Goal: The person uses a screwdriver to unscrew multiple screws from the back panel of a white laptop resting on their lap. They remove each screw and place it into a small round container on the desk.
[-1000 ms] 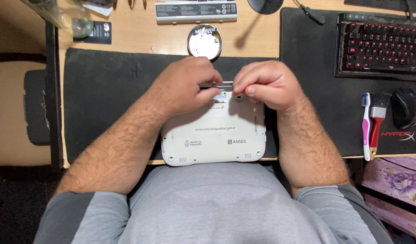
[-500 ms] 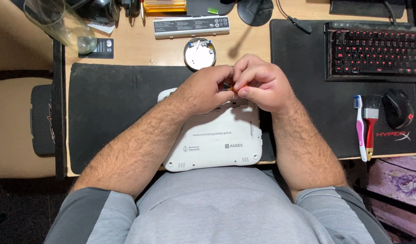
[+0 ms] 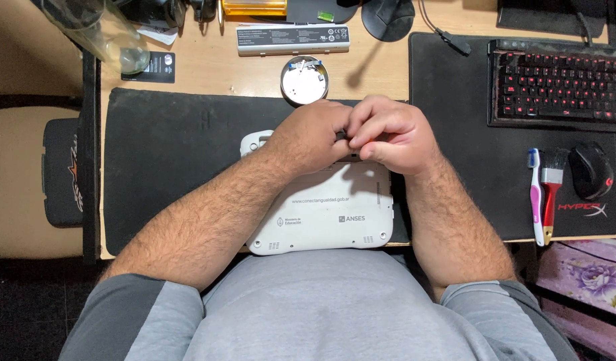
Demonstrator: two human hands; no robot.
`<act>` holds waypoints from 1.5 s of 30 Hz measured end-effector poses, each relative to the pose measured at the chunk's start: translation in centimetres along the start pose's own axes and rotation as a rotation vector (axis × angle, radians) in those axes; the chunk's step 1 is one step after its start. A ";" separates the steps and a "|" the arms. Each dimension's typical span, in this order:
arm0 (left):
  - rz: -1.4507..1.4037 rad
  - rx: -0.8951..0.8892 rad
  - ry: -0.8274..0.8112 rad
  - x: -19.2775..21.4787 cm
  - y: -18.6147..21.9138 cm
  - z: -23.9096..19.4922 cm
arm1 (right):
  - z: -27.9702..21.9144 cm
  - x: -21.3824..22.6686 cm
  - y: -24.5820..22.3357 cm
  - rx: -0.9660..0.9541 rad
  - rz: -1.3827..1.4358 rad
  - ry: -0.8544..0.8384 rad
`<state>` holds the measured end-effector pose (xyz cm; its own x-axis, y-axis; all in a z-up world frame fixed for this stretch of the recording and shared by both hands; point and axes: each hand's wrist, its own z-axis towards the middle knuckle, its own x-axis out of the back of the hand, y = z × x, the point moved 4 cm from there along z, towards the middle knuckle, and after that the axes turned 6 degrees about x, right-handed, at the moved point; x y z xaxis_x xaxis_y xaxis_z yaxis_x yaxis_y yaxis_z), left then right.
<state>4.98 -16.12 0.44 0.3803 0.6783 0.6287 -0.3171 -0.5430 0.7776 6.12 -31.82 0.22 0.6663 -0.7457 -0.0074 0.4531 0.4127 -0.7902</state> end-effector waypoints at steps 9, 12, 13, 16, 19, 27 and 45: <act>0.003 -0.116 0.033 -0.3 -0.7 -0.2 | -1.2 0.1 0.0 -0.191 0.093 0.138; -0.004 -0.134 0.008 -0.7 -0.7 -0.3 | -0.4 -0.4 -0.8 -0.177 0.128 0.103; -0.004 -0.134 0.007 -0.7 -0.8 -0.2 | -0.2 -0.4 -0.8 -0.177 0.128 0.103; 0.014 -0.099 0.003 -0.6 -1.0 -0.2 | 0.2 -0.2 -0.7 -0.039 -0.018 0.012; 0.080 -0.085 0.018 -0.6 -1.2 -0.2 | -0.3 0.4 0.1 -0.029 -0.082 -0.016; 0.220 -0.070 0.068 1.2 -0.5 -1.2 | -0.9 -0.2 -0.4 -0.099 0.104 0.108; 0.314 -0.030 0.055 2.2 -1.5 -2.5 | 1.6 -0.3 -2.4 0.076 -0.272 -0.006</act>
<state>4.18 -12.58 0.61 0.2119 0.5060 0.8361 -0.4377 -0.7158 0.5441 5.73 -31.79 3.11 0.5178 -0.8313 0.2021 0.6583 0.2363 -0.7147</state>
